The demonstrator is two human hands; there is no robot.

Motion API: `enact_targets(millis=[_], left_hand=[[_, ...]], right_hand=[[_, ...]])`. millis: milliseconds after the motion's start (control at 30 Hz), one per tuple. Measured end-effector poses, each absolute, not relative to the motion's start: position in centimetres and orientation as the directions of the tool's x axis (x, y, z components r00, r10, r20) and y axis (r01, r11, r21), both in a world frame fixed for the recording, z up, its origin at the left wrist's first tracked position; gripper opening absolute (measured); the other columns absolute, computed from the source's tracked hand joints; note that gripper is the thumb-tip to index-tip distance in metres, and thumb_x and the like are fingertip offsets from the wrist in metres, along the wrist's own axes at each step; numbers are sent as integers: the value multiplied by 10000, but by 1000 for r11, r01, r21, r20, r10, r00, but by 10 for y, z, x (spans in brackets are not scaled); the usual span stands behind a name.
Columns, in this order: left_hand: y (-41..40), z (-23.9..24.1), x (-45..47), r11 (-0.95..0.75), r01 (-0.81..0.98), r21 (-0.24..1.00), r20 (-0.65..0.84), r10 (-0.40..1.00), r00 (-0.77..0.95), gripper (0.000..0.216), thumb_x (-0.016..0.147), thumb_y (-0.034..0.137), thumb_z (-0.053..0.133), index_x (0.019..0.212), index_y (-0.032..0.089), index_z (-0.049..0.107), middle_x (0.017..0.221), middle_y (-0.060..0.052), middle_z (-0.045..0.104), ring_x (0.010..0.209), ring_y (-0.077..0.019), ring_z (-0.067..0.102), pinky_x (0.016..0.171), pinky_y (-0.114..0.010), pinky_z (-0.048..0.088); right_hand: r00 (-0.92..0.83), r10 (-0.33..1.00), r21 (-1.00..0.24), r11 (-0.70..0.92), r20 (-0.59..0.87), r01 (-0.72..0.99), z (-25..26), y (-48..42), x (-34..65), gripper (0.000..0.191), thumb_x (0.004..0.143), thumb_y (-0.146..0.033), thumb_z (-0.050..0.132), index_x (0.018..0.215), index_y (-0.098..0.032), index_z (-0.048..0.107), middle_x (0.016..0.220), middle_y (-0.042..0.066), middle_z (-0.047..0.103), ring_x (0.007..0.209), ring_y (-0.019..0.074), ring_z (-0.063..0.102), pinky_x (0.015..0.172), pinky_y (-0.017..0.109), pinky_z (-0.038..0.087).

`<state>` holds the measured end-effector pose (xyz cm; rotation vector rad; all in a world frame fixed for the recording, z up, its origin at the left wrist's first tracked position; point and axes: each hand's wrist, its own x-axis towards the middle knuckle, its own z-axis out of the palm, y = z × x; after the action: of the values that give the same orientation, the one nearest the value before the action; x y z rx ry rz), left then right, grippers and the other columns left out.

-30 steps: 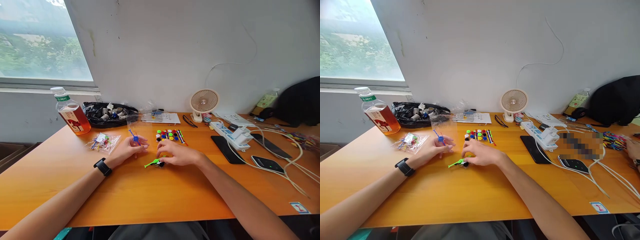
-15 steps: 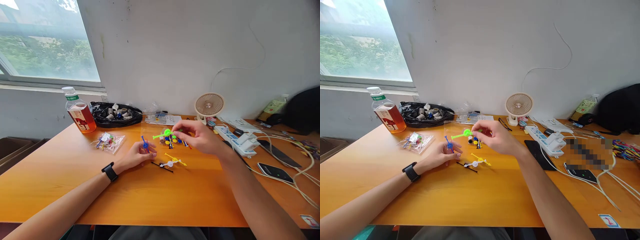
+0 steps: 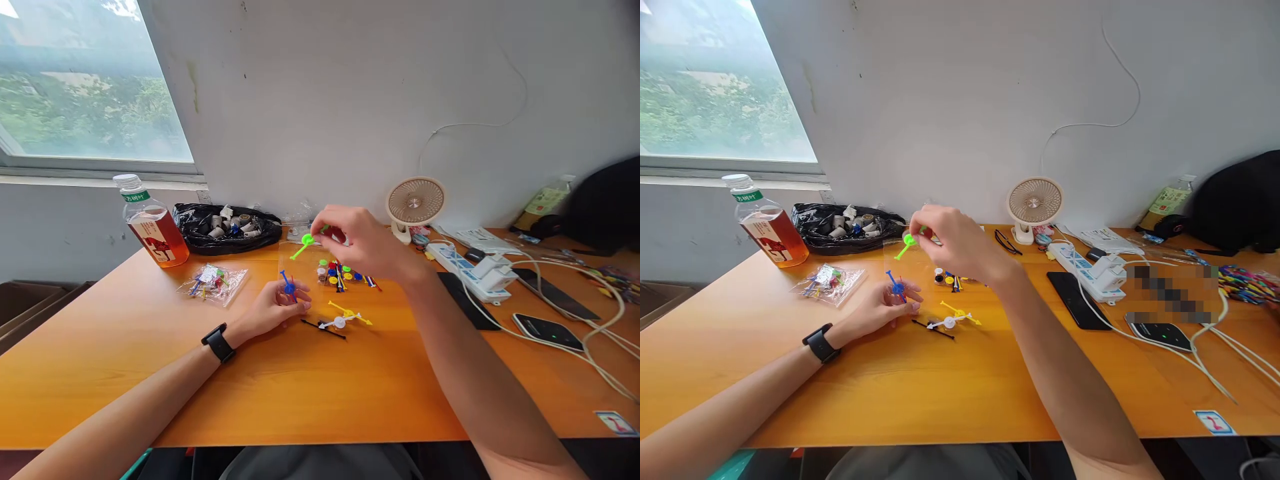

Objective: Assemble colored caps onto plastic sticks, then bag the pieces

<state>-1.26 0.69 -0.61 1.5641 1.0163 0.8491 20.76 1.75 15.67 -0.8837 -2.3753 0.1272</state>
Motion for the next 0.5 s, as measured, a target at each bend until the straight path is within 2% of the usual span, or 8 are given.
enact_targets(millis=[133, 367, 500], left_hand=[[7, -7, -13, -155, 182, 971, 76, 922, 380, 486, 809, 529, 856, 1106, 172, 712, 1080, -105, 784, 773, -197, 738, 547, -239, 553], [7, -7, -14, -193, 206, 959, 119, 938, 326, 480, 839, 502, 839, 1148, 160, 703, 1076, -115, 793, 722, -187, 731, 551, -255, 557], [7, -8, -15, -231, 219, 948, 148, 929, 338, 467, 852, 510, 825, 1146, 168, 702, 1122, -120, 787, 795, -215, 751, 592, -274, 580]], right_hand=[[-586, 627, -270, 766, 513, 584, 161, 13, 212, 146, 1004, -195, 558, 952, -195, 694, 946, 56, 675, 759, 166, 530, 696, 312, 355], [-719, 638, -199, 769, 276, 607, 152, 10, 207, 177, 969, -105, 517, 899, -171, 666, 960, 57, 653, 750, 146, 531, 675, 299, 324], [-732, 645, -165, 764, 219, 624, 148, 8, 205, 194, 957, -78, 502, 888, -170, 658, 993, 68, 654, 785, 158, 558, 677, 304, 330]])
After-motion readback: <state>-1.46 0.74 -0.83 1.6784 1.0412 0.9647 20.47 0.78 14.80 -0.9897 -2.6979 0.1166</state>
